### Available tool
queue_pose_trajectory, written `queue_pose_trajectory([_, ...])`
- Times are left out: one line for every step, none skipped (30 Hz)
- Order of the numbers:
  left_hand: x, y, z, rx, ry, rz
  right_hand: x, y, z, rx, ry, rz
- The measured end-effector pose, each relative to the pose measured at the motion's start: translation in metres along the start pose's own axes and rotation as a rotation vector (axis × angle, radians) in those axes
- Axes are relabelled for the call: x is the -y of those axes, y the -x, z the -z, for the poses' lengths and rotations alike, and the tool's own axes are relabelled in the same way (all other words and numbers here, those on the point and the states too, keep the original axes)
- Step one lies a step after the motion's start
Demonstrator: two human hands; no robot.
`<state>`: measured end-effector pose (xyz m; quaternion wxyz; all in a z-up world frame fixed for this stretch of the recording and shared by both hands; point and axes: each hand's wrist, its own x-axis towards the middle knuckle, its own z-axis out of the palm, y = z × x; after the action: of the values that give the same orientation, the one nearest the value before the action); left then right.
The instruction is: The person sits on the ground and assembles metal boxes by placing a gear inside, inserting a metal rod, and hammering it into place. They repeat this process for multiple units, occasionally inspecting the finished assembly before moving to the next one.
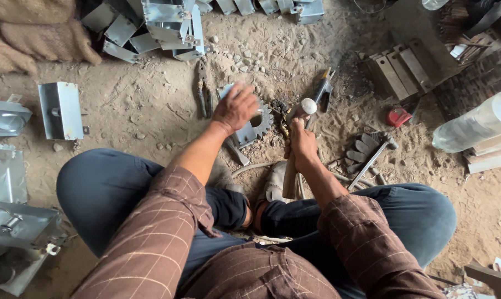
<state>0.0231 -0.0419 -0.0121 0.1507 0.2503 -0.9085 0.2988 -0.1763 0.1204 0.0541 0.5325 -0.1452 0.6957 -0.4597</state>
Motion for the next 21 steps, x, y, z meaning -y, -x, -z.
queue_pose_trajectory([0.004,0.0,-0.003,0.049,0.121,-0.079,-0.001,0.0,-0.003,-0.003,-0.004,0.012])
queue_pose_trajectory([0.008,0.001,-0.005,0.101,0.241,-0.159,-0.002,0.001,-0.008,-0.001,-0.003,0.018])
queue_pose_trajectory([0.008,-0.008,-0.01,0.141,0.364,-0.243,-0.001,0.001,-0.006,-0.01,-0.002,0.032])
queue_pose_trajectory([0.012,-0.019,-0.015,0.304,0.349,-0.273,0.001,-0.001,-0.005,-0.019,-0.002,0.045])
queue_pose_trajectory([0.012,-0.02,-0.018,0.477,0.338,-0.295,-0.004,0.002,-0.004,-0.018,0.015,0.042])
queue_pose_trajectory([0.01,-0.021,-0.019,0.65,0.323,-0.316,-0.009,0.006,-0.004,-0.017,0.032,0.039])
queue_pose_trajectory([0.014,-0.024,-0.022,0.67,0.337,-0.277,-0.008,0.005,-0.006,-0.008,0.05,0.044])
queue_pose_trajectory([0.018,-0.026,-0.024,0.69,0.352,-0.238,-0.008,0.004,-0.009,-0.005,0.029,0.043])
queue_pose_trajectory([0.018,-0.028,-0.025,0.708,0.372,-0.197,-0.007,0.003,-0.008,-0.005,0.013,0.04])
queue_pose_trajectory([0.019,-0.029,-0.027,0.701,0.471,-0.064,-0.006,0.002,-0.008,-0.004,-0.004,0.038])
queue_pose_trajectory([0.02,-0.026,-0.029,0.693,0.569,0.069,-0.005,0.001,-0.007,0.01,0.001,0.056])
queue_pose_trajectory([0.019,-0.026,-0.031,0.682,0.667,0.202,-0.004,0.0,-0.005,0.023,0.005,0.075])
queue_pose_trajectory([0.017,-0.025,-0.033,0.646,0.667,0.26,-0.005,0.001,-0.006,0.041,0.01,0.084])
queue_pose_trajectory([0.015,-0.025,-0.036,0.609,0.666,0.317,-0.005,0.002,-0.006,0.032,0.024,0.107])
queue_pose_trajectory([0.011,-0.022,-0.036,0.576,0.666,0.381,-0.005,0.004,-0.006,0.029,0.041,0.127])
queue_pose_trajectory([0.007,-0.017,-0.035,0.603,0.723,0.453,-0.004,0.006,-0.007,0.026,0.059,0.147])
queue_pose_trajectory([0.007,-0.019,-0.035,0.619,0.775,0.524,0.001,0.006,-0.009,0.029,0.069,0.171])
queue_pose_trajectory([0.009,-0.021,-0.036,0.635,0.827,0.595,0.005,0.008,-0.012,0.033,0.079,0.194])
queue_pose_trajectory([0.005,-0.024,-0.036,0.613,0.85,0.59,0.008,0.011,-0.009,0.029,0.094,0.212])
queue_pose_trajectory([0.002,-0.027,-0.035,0.591,0.874,0.585,0.014,0.012,-0.008,0.021,0.101,0.232])
queue_pose_trajectory([-0.001,-0.02,-0.03,0.584,0.893,0.587,0.016,0.016,-0.01,0.023,0.107,0.238])
